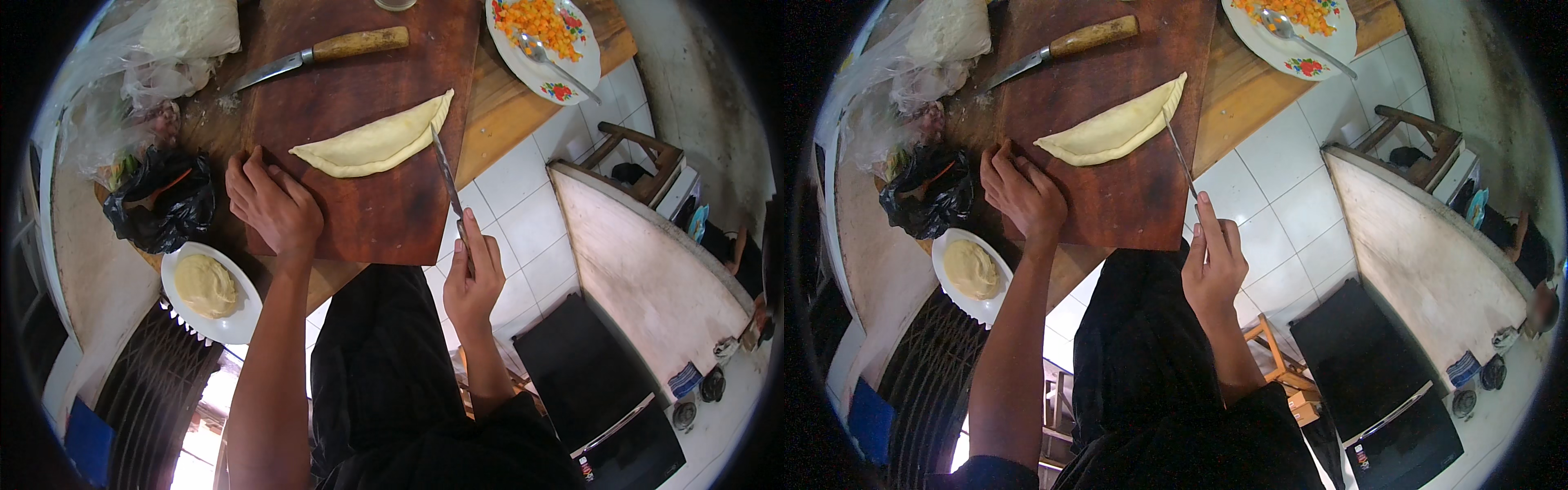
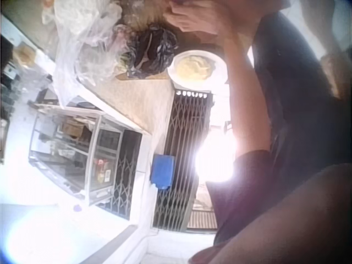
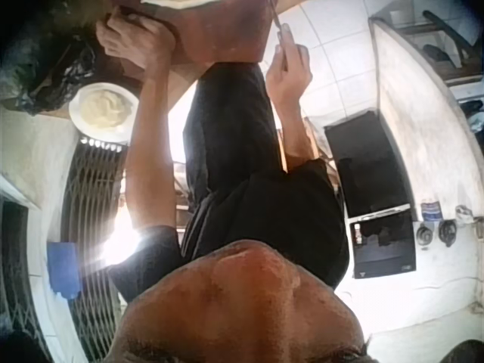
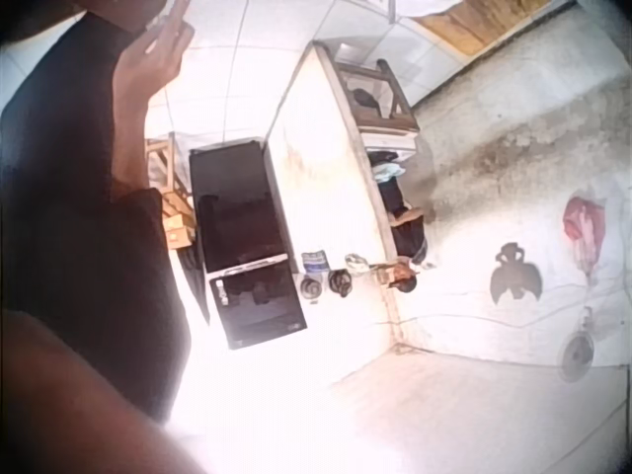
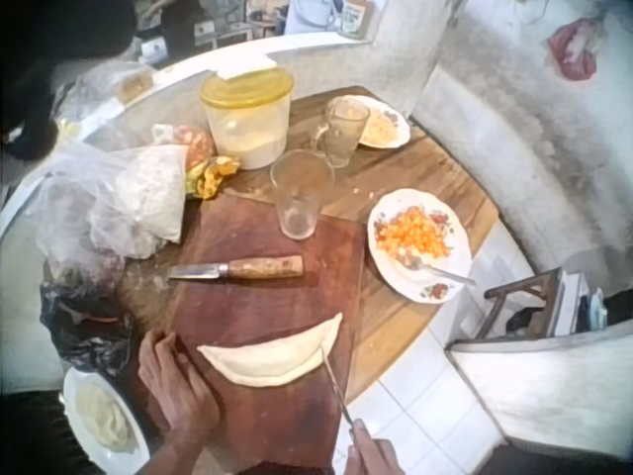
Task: The person seals a folded piece of dough by pressing the edges together with their fingers and then uses a knife to trim the excess dough from the curved edge.
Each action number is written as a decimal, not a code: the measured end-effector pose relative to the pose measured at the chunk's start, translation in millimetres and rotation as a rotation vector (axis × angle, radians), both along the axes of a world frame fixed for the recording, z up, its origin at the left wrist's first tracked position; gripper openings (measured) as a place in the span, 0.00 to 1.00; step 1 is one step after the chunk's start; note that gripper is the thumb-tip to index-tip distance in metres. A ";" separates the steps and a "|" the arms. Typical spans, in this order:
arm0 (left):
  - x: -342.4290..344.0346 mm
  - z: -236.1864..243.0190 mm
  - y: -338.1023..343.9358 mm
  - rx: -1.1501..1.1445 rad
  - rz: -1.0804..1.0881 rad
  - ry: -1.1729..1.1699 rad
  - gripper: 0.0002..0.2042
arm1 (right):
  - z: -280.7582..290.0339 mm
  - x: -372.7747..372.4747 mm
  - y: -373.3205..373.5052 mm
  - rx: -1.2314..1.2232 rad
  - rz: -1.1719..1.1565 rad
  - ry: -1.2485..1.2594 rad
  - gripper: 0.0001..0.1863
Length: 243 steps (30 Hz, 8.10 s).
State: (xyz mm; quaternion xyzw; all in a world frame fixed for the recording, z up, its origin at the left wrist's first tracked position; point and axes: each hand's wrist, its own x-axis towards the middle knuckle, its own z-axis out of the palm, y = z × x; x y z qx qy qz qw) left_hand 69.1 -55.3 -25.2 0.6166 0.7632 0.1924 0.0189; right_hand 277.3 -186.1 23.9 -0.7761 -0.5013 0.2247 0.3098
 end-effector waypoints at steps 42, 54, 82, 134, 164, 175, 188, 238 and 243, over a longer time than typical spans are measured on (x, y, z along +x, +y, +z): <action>-2.6 -4.6 2.4 0.017 -0.007 -0.006 0.17 | -8.3 -36.0 -14.3 0.076 -0.092 0.041 0.26; 4.1 -1.0 1.8 -0.018 -0.008 -0.060 0.17 | -6.6 -55.4 -20.2 -0.050 -0.154 0.039 0.24; 1.2 -4.9 1.7 0.014 -0.023 -0.025 0.18 | -9.7 -60.4 -26.1 0.058 -0.156 0.030 0.28; 2.0 -3.4 1.9 0.006 -0.035 -0.021 0.18 | 3.9 -87.6 -31.3 0.054 -0.133 0.091 0.27; 7.7 -9.6 3.1 -0.017 -0.032 0.012 0.19 | -13.3 -117.6 -30.8 0.197 -0.276 0.061 0.28; 5.2 -3.8 3.0 -0.079 0.001 -0.037 0.18 | -6.7 -127.6 -34.9 0.057 -0.316 0.217 0.26; 0.9 -14.0 3.3 -0.056 0.011 0.001 0.18 | -9.4 -139.7 -35.4 0.047 -0.361 0.259 0.27; 2.1 -13.0 3.7 -0.016 -0.028 0.011 0.18 | 3.9 -155.2 -34.6 -0.023 -0.369 0.226 0.28; 4.1 -12.7 3.4 -0.030 -0.022 0.027 0.18 | -0.7 -158.0 -34.8 -0.023 -0.360 0.224 0.27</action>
